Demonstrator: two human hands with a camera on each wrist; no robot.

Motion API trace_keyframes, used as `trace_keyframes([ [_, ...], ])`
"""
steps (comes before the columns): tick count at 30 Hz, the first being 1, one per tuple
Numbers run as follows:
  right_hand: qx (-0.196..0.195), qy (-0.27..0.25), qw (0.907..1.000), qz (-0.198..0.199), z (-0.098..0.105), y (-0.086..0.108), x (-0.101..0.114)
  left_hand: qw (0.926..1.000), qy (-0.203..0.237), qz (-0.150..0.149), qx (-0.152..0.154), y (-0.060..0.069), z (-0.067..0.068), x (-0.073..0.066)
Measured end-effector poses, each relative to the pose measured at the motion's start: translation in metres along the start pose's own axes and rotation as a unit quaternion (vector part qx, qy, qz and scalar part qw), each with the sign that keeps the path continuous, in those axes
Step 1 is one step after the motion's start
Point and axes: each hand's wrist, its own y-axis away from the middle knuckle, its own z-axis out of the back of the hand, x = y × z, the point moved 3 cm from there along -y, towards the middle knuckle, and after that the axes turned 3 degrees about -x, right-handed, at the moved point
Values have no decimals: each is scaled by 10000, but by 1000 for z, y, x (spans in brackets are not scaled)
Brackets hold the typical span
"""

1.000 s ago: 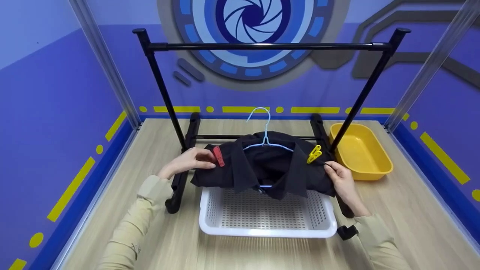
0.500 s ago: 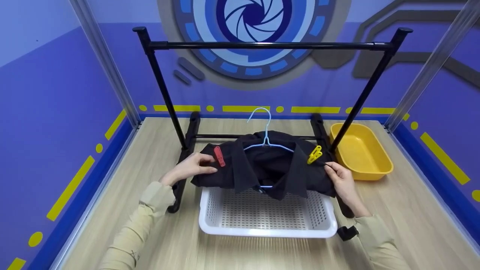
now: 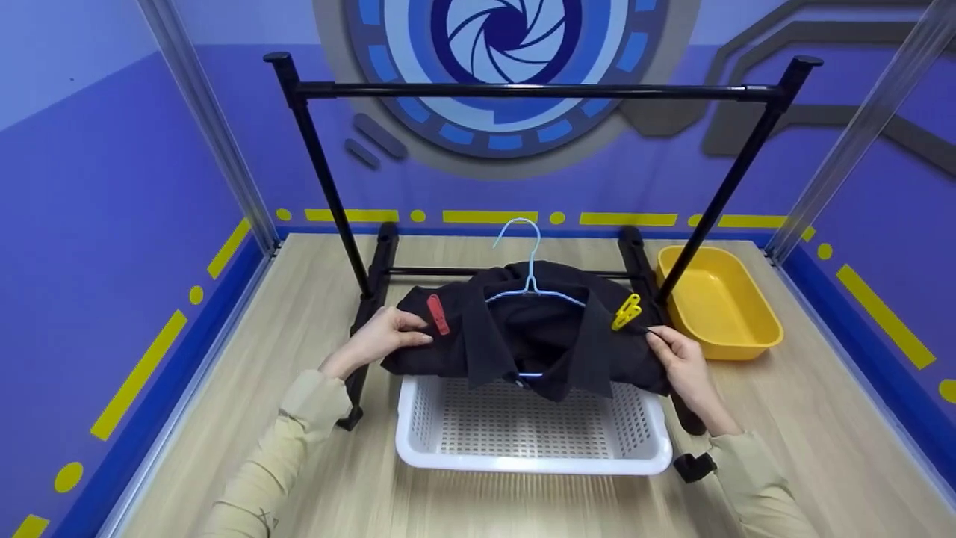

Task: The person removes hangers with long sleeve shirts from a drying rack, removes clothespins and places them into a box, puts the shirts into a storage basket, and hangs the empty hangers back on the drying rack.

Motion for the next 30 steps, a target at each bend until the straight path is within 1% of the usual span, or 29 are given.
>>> trace_keyframes([
  [2, -4, -16, 10000, -42, 1, 0, -2, 9998, -123, -53, -137, 0, -1, 0],
  [7, 68, -46, 10000, -37, 4, -4, -18, 9968, -487, -470, -436, 0, -3, 1],
  [9, 103, -30, 9999, -117, 5, -5, -26, 9952, -575, -613, -509, 1, -4, 1],
  [11, 132, -6, 9996, -247, 7, -6, -32, 9943, -617, -662, -567, 1, -5, 1],
  [15, 253, 91, 9987, -435, 8, -5, -36, 9937, -676, -627, -631, 2, -6, 3],
  [18, 368, 167, 9976, -563, 9, -5, -36, 9931, -739, -606, -683, 3, -7, 4],
  [23, 415, -25, 9958, -822, 10, -6, -36, 9914, -815, -685, -760, 3, -8, 4],
  [25, 414, -169, 9956, -822, 11, -7, -33, 9912, -815, -690, -781, 3, -8, 5],
  [30, 478, -241, 9968, -591, 7, -8, -10, 9901, -888, -687, -841, 3, -10, 6],
])
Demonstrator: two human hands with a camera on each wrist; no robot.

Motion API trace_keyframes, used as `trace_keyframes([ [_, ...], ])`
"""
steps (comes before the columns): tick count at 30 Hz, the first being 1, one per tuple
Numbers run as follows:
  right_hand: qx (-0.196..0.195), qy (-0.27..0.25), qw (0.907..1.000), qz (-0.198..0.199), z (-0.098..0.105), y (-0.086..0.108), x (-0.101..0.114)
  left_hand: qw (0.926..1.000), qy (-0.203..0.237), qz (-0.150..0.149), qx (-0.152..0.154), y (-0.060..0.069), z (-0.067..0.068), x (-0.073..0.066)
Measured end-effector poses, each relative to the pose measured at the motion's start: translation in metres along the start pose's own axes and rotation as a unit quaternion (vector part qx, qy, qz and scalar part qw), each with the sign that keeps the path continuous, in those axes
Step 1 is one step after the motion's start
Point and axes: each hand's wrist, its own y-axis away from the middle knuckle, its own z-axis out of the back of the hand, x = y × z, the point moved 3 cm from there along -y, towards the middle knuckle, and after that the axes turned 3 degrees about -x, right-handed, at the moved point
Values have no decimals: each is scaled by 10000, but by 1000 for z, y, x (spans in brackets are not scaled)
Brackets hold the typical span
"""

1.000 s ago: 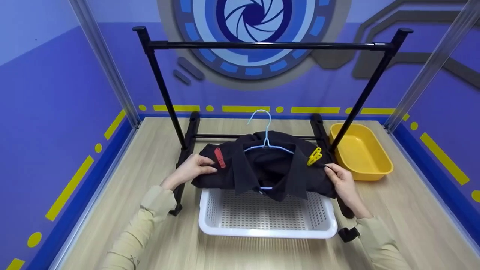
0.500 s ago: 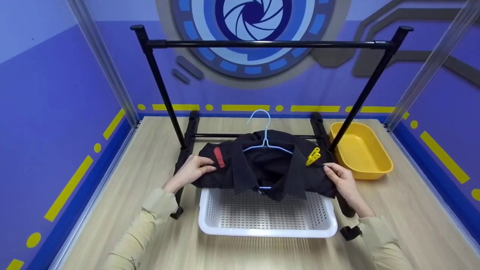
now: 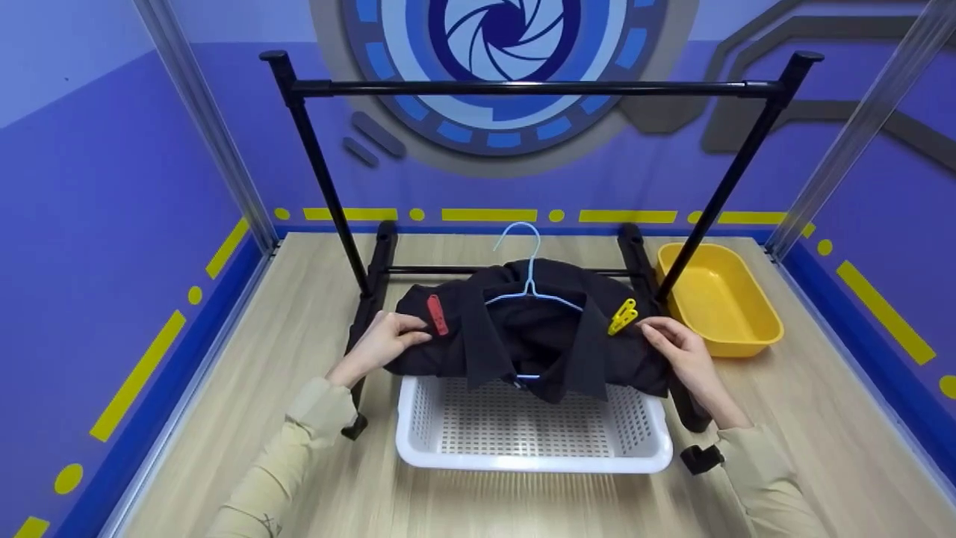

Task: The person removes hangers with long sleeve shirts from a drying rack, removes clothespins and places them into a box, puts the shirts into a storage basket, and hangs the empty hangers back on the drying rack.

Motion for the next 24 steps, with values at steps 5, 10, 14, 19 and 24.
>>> trace_keyframes([
  [5, 19, -78, 10000, 18, 1, -4, -7, 10000, -14, 6, -25, 0, -1, 1],
  [10, 113, -290, 9995, 106, 2, -10, -17, 10000, -12, 52, -48, 0, -1, 1],
  [14, 209, -438, 9988, 86, 0, -14, -15, 10000, -51, 51, -54, 1, -1, 1],
  [19, 231, -72, 9997, -55, 0, -17, -12, 9999, -72, 105, -20, 1, -1, 0],
  [24, 281, -73, 9995, -99, -2, -19, -9, 9998, -55, 178, 32, 1, -2, 0],
])
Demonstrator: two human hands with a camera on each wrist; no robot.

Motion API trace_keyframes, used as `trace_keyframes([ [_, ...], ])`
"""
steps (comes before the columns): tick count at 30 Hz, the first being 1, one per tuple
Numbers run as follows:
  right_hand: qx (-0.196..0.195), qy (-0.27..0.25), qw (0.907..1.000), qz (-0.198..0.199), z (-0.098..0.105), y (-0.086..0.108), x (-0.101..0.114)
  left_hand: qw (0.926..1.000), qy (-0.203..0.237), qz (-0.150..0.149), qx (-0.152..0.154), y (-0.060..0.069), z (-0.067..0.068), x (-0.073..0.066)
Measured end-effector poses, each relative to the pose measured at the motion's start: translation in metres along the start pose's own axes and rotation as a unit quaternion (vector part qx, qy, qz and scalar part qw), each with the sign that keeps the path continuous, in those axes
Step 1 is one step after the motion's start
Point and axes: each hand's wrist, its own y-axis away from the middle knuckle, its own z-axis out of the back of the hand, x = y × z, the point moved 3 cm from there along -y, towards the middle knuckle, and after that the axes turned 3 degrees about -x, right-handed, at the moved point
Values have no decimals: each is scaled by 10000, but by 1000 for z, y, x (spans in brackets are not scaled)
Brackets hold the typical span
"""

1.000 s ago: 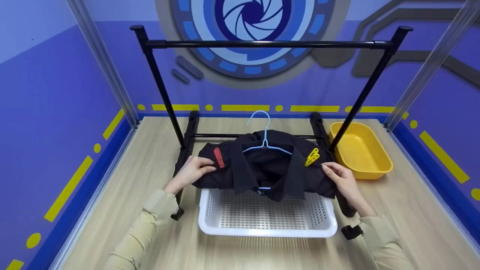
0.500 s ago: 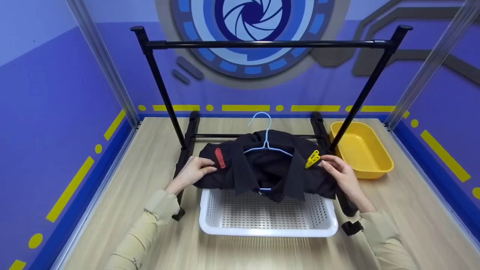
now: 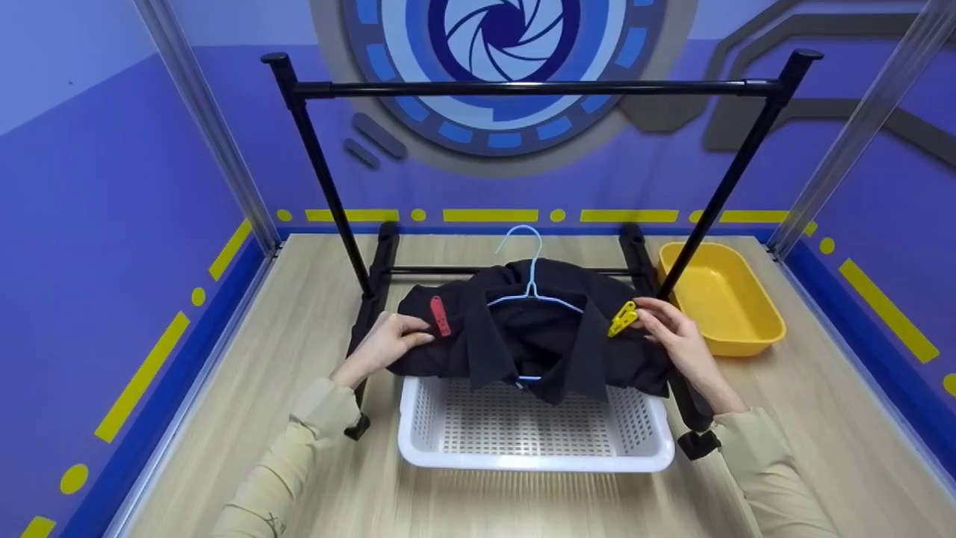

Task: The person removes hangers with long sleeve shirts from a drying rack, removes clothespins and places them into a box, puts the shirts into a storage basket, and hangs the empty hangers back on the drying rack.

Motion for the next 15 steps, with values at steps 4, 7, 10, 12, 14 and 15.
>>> trace_keyframes([
  [4, 81, -142, 9999, -56, -2, 0, 6, 10000, 35, 50, 2, 0, -1, 1],
  [7, 127, -12, 9999, -11, -5, 2, 18, 10000, 29, 66, -16, 0, -2, 2],
  [10, 108, 132, 9999, 28, -8, 4, 28, 10000, 12, 67, -17, 0, -2, 3],
  [12, 105, 169, 9998, 44, -10, 5, 32, 10000, 11, 42, -28, 0, -2, 3],
  [14, 101, 75, 9999, 27, -11, 4, 33, 10000, 19, 22, -37, 0, -2, 3],
  [15, 107, 12, 9999, 34, -11, 4, 34, 10000, 14, 2, -47, 0, -2, 3],
])
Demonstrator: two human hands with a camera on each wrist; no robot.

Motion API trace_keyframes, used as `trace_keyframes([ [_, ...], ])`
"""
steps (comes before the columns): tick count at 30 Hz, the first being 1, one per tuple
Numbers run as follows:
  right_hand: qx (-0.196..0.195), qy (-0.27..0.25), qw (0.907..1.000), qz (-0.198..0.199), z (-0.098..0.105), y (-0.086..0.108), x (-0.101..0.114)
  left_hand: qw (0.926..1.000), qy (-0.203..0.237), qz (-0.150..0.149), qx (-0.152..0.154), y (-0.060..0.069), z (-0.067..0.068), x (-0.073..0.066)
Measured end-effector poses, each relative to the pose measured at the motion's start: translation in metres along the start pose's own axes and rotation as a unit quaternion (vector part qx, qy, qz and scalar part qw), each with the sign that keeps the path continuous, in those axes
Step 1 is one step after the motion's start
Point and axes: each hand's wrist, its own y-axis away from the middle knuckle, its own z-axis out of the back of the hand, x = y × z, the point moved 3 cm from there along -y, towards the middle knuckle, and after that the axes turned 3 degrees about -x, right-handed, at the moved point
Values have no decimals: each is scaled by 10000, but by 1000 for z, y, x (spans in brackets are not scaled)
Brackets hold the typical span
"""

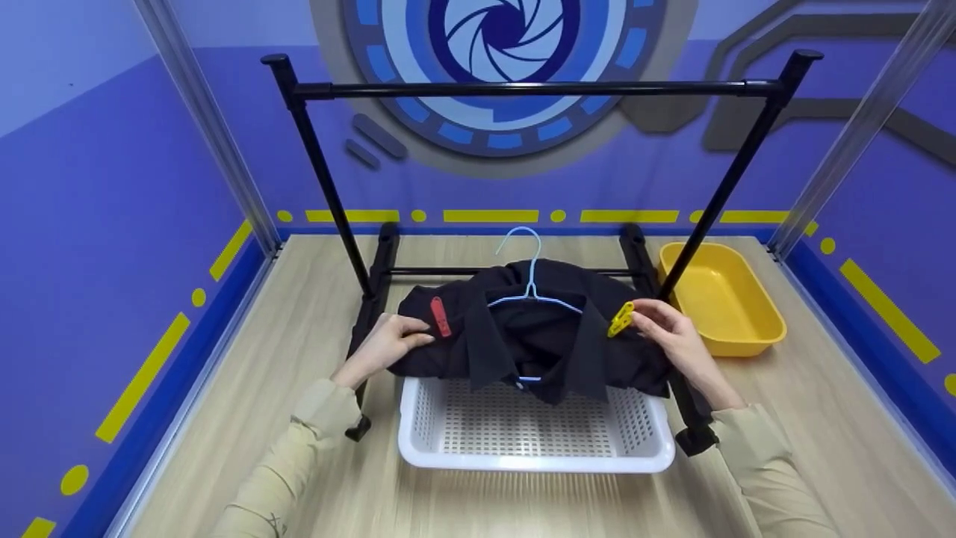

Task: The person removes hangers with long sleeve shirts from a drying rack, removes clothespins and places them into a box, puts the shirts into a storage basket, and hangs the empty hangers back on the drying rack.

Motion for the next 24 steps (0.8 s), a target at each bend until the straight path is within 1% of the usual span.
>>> trace_keyframes([
  [3, 16, -157, 9999, 37, -2, -2, 1, 10000, -10, -35, 0, 0, 0, -1],
  [8, 60, -272, 9995, 113, -4, -5, 0, 10000, 47, 29, 39, 0, 0, 0],
  [13, 109, -177, 9996, 189, -3, -6, 0, 9999, 92, 77, 42, 0, -1, 0],
  [17, 133, -102, 9996, 237, -2, -5, 2, 10000, 64, 49, 28, 1, -1, 0],
  [24, 92, -70, 9994, 331, -1, -5, 3, 10000, 26, 52, 48, 0, -2, 2],
])
